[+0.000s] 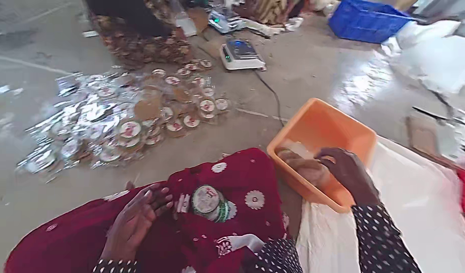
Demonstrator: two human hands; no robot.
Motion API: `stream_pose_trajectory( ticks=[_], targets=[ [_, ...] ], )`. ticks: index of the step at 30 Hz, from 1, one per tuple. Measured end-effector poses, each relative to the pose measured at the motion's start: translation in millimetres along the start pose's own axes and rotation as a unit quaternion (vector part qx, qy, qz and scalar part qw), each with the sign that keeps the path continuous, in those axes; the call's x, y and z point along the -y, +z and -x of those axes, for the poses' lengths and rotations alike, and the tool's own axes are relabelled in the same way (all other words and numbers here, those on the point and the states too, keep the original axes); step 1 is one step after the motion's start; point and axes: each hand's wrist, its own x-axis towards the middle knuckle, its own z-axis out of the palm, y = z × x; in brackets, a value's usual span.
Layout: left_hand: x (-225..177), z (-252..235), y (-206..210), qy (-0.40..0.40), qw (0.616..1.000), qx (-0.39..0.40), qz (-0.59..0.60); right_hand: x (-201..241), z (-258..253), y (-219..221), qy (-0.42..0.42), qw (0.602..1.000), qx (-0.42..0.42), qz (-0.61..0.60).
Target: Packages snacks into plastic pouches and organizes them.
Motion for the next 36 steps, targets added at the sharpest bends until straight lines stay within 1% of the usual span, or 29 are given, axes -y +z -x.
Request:
stream_pose_trajectory(
  ticks=[2,4,5,7,8,10,12,13,15,17,19,21,24,27,30,34,36],
  targets=[
    [-11.5,-4.6,-1.5,0.009,1.0,-0.016,0.013,16.3,-12.2,0.4,0.024,0.999,-0.021,-0.024],
    [-20.2,-11.9,-4.9,0.019,0.998,-0.033,0.051,53.4,-40.2,4.8,0.02,0.997,-0.054,-0.059],
    [-22.8,-16.5,-7.0,0.021,0.997,-0.042,0.069,79.6,-58.9,11.0,0.003,0.996,-0.053,-0.078],
    [-21.3,-25.4,-11.2,0.019,0.994,-0.059,0.09,133.8,-102.8,37.0,-0.056,0.99,-0.007,-0.131],
    [-18.4,-29.1,-13.2,0.016,0.993,-0.069,0.091,159.5,-126.9,59.2,-0.08,0.984,0.029,-0.156],
    [-13.4,-33.8,-16.0,0.007,0.993,-0.085,0.081,207.5,-171.2,120.4,-0.13,0.97,0.083,-0.19],
    [-11.5,-38.6,-18.2,0.0,0.992,-0.096,0.085,252.9,-207.0,179.6,-0.141,0.96,0.144,-0.192],
    [-11.2,-41.5,-19.3,-0.004,0.991,-0.098,0.088,273.1,-221.3,206.2,-0.139,0.959,0.174,-0.178],
    [-10.5,-47.7,-19.9,-0.009,0.991,-0.1,0.087,306.6,-242.4,252.2,-0.145,0.96,0.207,-0.119],
    [-10.7,-52.5,-20.1,-0.009,0.992,-0.095,0.076,333.0,-258.1,289.0,-0.153,0.966,0.207,-0.031],
    [-10.0,-57.2,-20.9,-0.014,0.993,-0.093,0.073,351.0,-268.0,312.7,-0.133,0.971,0.196,0.028],
    [-10.8,-60.1,-20.7,-0.018,0.994,-0.088,0.064,362.6,-272.5,320.2,-0.122,0.974,0.184,0.055],
    [-11.4,-59.1,-20.2,-0.022,0.996,-0.074,0.035,363.9,-274.9,318.9,-0.168,0.966,0.185,0.062],
    [-9.1,-59.7,-20.3,-0.025,0.997,-0.071,0.022,358.7,-284.9,320.0,-0.15,0.959,0.21,0.113],
    [-9.0,-60.5,-19.8,-0.015,0.997,-0.074,0.026,349.3,-287.0,313.6,-0.143,0.962,0.2,0.121],
    [-9.1,-59.5,-17.3,-0.016,0.996,-0.087,0.031,334.5,-261.5,284.3,-0.146,0.97,0.185,0.06],
    [-9.8,-59.9,-16.6,-0.017,0.995,-0.091,0.035,334.2,-240.2,251.4,-0.122,0.977,0.175,0.005]
  ],
)
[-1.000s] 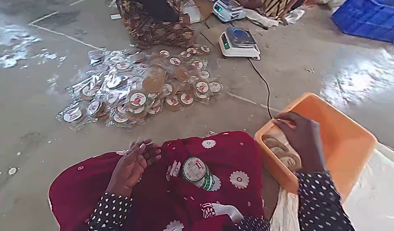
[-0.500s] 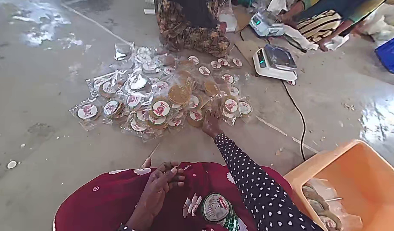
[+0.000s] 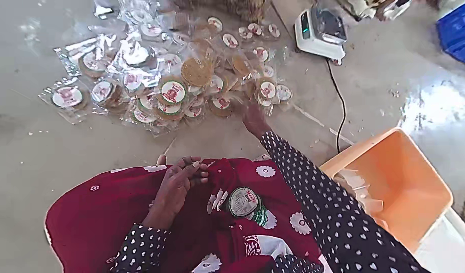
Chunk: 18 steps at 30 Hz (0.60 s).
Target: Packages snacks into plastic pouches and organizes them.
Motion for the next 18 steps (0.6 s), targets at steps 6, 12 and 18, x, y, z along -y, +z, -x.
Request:
stream_pose_trajectory(
  ticks=[6,12,18],
  targets=[
    [0.6,7.1,2.9,-0.004,1.0,-0.01,0.001,-7.9,107.5,-38.9,0.108,0.861,-0.051,-0.495],
    [16.1,28.5,8.8,0.033,0.998,0.051,-0.009,23.8,227.2,-58.5,0.101,0.633,-0.003,-0.767],
    [52.9,75.9,43.2,0.055,0.99,0.111,0.069,61.5,291.4,-41.4,0.041,0.63,0.044,-0.775]
  ],
)
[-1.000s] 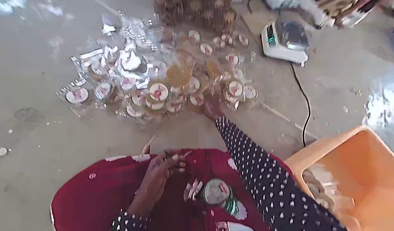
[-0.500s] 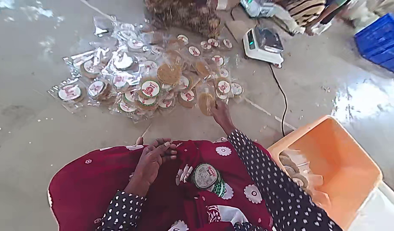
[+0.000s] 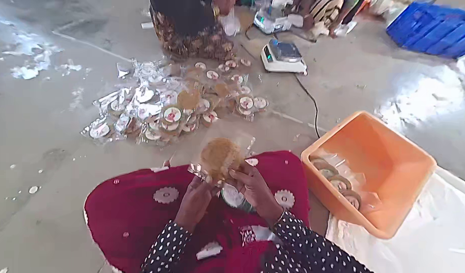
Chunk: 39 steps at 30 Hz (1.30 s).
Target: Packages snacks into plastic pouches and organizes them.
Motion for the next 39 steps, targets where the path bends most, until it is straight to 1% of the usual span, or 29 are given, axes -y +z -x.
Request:
stream_pose_trajectory(
  ticks=[1,2,3,5,6,8,11,12,13,14,16,17,21,24,26,30,33,39],
  targets=[
    [2.1,5.9,7.1,0.002,0.999,-0.037,0.013,-2.1,6.0,-1.7,-0.004,0.997,0.037,0.073],
    [-1.3,8.7,11.6,0.001,0.997,-0.074,0.029,0.4,9.0,-5.7,-0.026,0.985,0.067,0.159],
    [-8.9,10.5,13.3,0.004,0.993,-0.108,0.051,5.2,11.4,-11.6,-0.064,0.963,0.075,0.252],
    [-24.4,15.7,4.2,0.026,0.987,-0.142,0.075,13.5,12.5,-32.3,-0.138,0.9,0.038,0.411],
    [-30.2,19.5,-3.1,0.041,0.985,-0.151,0.068,15.4,10.5,-43.9,-0.141,0.867,0.016,0.478],
    [-35.9,28.0,-19.0,0.051,0.985,-0.16,0.047,10.8,4.3,-60.7,-0.105,0.814,0.015,0.571],
    [-32.9,38.3,-30.4,0.031,0.98,-0.193,0.036,-3.8,-4.3,-61.5,-0.025,0.733,0.044,0.679],
    [-30.6,41.6,-32.6,0.025,0.979,-0.2,0.032,-7.4,-5.2,-59.8,-0.007,0.72,0.044,0.693],
    [-28.7,44.4,-34.6,0.021,0.979,-0.202,0.028,-9.5,-4.5,-59.5,-0.001,0.726,0.035,0.687],
    [-27.9,46.4,-35.2,0.02,0.979,-0.203,0.022,-10.1,-2.9,-61.4,-0.004,0.747,0.018,0.664],
    [-28.0,48.8,-34.8,0.021,0.978,-0.206,0.005,-10.8,0.8,-72.4,-0.023,0.802,-0.013,0.596],
    [-28.3,48.8,-34.8,0.02,0.979,-0.205,0.003,-8.2,3.3,-76.8,-0.026,0.822,-0.025,0.569],
    [-26.4,44.5,-32.9,0.017,0.981,-0.192,-0.014,6.5,17.1,-87.0,-0.027,0.861,-0.045,0.506],
    [-23.1,41.6,-33.2,0.008,0.985,-0.174,-0.018,9.5,22.4,-90.4,-0.051,0.886,-0.069,0.455],
    [-21.6,41.1,-32.0,-0.002,0.986,-0.167,-0.024,9.4,20.5,-94.0,-0.074,0.898,-0.089,0.425],
    [-19.2,42.2,-31.6,-0.002,0.988,-0.151,-0.022,16.1,16.3,-93.4,-0.119,0.9,-0.128,0.4],
    [-16.3,42.0,-33.1,-0.003,0.989,-0.145,-0.018,26.5,16.1,-79.0,-0.11,0.909,-0.157,0.37],
    [-14.5,43.0,-30.1,-0.009,0.99,-0.138,-0.03,28.5,11.2,-59.2,-0.113,0.93,-0.133,0.323]
  ],
)
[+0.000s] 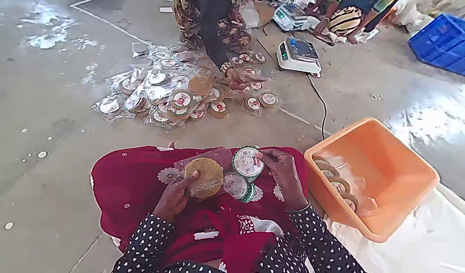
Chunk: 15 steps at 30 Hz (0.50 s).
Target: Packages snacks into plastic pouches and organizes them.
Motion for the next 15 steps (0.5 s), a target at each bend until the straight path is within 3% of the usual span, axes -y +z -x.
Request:
stream_pose_trajectory(
  ticks=[7,15],
  targets=[
    [1.5,-1.0,-2.8,-0.006,1.0,0.018,-0.003,5.7,1.4,7.2,0.056,0.994,0.067,-0.068],
    [2.8,-0.5,-2.1,-0.005,1.0,0.017,-0.003,8.5,7.2,52.5,0.076,0.975,0.182,-0.098]
  ],
)
